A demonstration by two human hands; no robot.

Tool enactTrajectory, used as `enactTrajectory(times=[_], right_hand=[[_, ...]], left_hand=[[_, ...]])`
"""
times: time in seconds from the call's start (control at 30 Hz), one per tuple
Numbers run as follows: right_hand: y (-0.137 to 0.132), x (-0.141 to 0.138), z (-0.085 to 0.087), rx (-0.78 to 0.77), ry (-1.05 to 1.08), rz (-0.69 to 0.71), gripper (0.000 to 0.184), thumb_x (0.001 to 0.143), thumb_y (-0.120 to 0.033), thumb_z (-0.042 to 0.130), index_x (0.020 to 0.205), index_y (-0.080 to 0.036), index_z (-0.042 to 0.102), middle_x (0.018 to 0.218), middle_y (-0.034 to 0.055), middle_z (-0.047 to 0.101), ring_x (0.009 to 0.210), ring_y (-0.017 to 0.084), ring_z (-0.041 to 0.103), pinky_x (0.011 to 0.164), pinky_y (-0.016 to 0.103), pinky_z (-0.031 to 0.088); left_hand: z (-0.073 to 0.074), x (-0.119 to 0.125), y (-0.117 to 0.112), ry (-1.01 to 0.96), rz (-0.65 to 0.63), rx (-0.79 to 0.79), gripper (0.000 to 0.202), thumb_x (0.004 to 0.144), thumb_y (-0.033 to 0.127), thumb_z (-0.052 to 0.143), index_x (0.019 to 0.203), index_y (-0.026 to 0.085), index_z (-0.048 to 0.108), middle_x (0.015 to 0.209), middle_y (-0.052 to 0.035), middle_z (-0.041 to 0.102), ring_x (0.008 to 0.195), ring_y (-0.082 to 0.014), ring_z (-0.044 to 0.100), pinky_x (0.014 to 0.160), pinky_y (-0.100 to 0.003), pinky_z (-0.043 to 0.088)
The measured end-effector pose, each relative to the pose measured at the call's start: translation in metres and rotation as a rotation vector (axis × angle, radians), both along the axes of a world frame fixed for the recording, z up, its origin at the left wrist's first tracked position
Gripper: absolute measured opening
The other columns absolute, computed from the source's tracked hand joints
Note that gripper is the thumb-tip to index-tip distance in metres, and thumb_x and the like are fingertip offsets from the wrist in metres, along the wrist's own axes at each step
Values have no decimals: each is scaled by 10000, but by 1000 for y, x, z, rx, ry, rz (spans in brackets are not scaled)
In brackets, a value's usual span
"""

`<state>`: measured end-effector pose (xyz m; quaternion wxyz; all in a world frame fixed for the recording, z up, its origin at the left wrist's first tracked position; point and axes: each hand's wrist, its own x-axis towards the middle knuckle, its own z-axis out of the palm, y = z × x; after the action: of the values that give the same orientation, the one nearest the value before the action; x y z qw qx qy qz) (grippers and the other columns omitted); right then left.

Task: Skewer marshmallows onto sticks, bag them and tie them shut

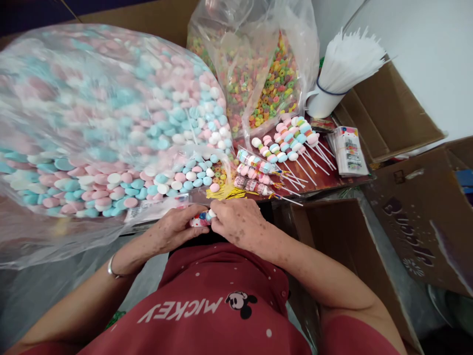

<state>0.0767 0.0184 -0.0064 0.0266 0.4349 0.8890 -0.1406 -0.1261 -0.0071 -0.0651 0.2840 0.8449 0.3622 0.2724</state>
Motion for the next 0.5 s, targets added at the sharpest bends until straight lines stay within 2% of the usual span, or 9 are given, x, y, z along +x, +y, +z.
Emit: enactTrajectory(times=[0.17,0.27,0.37,0.5], right_hand=[[0,-10,0,-60,-82,-32,240,954,-294,492,857,-172,674,816,58,728,716,169,614,582,290,235],[2,-10,-4,-94,-5,18,220,957,-283,510,859,-164,667,828,52,719,735,164,612,610,278,283],[7,1,-4,-109,143,144,178,947,-192,510,860,-155,660,846,43,700,763,146,597,671,262,341],[10,15,2,16,172,232,190,939,-145,495,840,-151,656,834,52,684,749,147,565,674,265,343]], left_hand=[[-11,2,-4,90,39,63,228,947,287,551,1146,179,528,876,-74,695,722,-204,674,588,-263,473],[-14,1,-3,87,39,38,226,952,290,544,1150,182,521,869,-69,699,709,-199,674,585,-264,474],[-11,0,-1,38,30,14,271,947,329,569,1172,184,521,926,-73,715,708,-185,676,597,-261,479],[-3,0,0,13,33,-49,298,935,364,592,1162,178,541,976,-78,718,753,-191,684,638,-273,495]])
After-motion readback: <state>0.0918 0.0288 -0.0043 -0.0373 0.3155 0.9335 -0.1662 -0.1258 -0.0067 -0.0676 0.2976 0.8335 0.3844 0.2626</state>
